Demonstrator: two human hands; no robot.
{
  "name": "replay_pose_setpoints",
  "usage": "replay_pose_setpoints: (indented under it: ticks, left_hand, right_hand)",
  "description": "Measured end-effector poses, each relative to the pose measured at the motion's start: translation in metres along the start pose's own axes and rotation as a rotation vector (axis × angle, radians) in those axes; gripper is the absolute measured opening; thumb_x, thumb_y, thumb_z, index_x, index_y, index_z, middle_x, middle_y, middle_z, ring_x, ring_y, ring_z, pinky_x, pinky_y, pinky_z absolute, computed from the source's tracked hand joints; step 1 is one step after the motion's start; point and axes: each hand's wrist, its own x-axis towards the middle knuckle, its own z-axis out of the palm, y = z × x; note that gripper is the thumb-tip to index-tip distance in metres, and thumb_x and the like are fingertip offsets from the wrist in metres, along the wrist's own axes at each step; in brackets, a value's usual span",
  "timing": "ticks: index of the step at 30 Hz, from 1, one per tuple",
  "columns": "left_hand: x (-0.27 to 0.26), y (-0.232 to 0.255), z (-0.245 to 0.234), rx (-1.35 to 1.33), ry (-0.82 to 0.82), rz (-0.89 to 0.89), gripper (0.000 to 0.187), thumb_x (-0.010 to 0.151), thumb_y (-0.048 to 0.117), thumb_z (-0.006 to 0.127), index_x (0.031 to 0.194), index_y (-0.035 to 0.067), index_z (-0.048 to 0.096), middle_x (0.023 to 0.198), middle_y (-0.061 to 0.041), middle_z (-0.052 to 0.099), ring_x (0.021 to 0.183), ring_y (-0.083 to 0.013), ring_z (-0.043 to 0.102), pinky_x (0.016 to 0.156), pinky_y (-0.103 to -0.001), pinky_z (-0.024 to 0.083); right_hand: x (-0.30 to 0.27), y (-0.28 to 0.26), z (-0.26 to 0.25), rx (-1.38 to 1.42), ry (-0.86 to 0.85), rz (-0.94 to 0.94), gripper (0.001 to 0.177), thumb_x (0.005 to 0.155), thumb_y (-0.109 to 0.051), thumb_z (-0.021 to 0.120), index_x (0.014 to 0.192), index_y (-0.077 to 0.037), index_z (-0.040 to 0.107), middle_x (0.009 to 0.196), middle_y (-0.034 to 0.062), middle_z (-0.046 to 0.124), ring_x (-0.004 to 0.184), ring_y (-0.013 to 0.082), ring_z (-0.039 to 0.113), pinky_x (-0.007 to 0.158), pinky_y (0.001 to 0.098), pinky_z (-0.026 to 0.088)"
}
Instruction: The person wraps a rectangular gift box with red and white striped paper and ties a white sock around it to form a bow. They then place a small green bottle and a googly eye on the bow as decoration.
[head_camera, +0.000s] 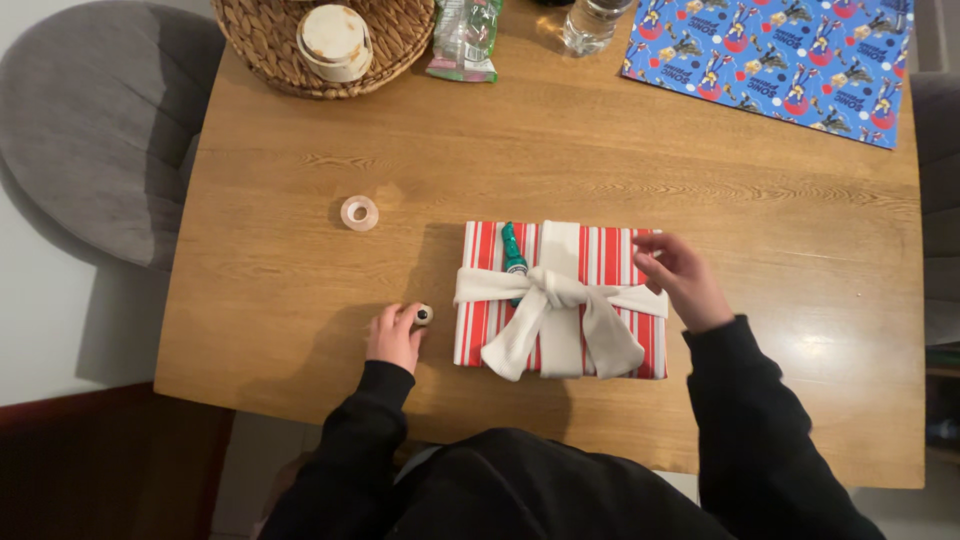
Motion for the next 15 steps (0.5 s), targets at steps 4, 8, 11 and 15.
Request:
replay_pose_setpoints:
  ticks: [4,8,11,15]
  left_hand:
    - [0.014,-0.001,0.003,-0.045,0.097,0.101,0.043,0.078,0.017,0.081,0.12,0.014,0.069,0.126,-0.007,0.066,0.113,-0.0341,0.06,0.096,-0.045,0.051]
    - [0.025,0.035,-0.029,-0.123,0.223,0.147,0.04,0.081,0.021,0.084,0.118,0.012,0.071,0.122,-0.008,0.067,0.11,-0.0325,0.064,0.093,-0.044,0.053]
    - [0.04,0.095,-0.055,-0.302,0.311,0.278,0.04,0.085,0.023,0.083,0.121,0.011,0.07,0.124,-0.008,0.068,0.113,-0.0314,0.065,0.095,-0.042,0.053]
    - [0.067,0.177,-0.066,-0.396,0.286,0.545,0.04,0.085,0.02,0.082,0.122,0.012,0.069,0.122,-0.006,0.068,0.113,-0.0293,0.065,0.098,-0.042,0.052]
  right_hand:
    - [-0.022,0.003,0.0,0.013,0.014,0.071,0.03,0.1,-0.02,0.065,0.123,-0.001,0.066,0.087,0.0014,0.065,0.071,0.007,0.055,0.064,0.0237,0.047]
    - [-0.022,-0.003,0.018,0.13,-0.045,0.058,0.029,0.101,-0.019,0.065,0.123,0.0,0.067,0.094,0.0032,0.069,0.08,0.0082,0.06,0.072,0.0245,0.051]
    - [-0.003,-0.017,0.042,0.044,-0.165,-0.048,0.031,0.1,-0.019,0.065,0.123,0.001,0.068,0.104,0.0058,0.074,0.096,0.0108,0.069,0.084,0.0263,0.055]
    - [0.04,-0.03,0.081,0.121,-0.388,0.086,0.036,0.097,-0.02,0.066,0.126,0.001,0.065,0.111,0.006,0.075,0.102,0.0137,0.071,0.088,0.0312,0.059]
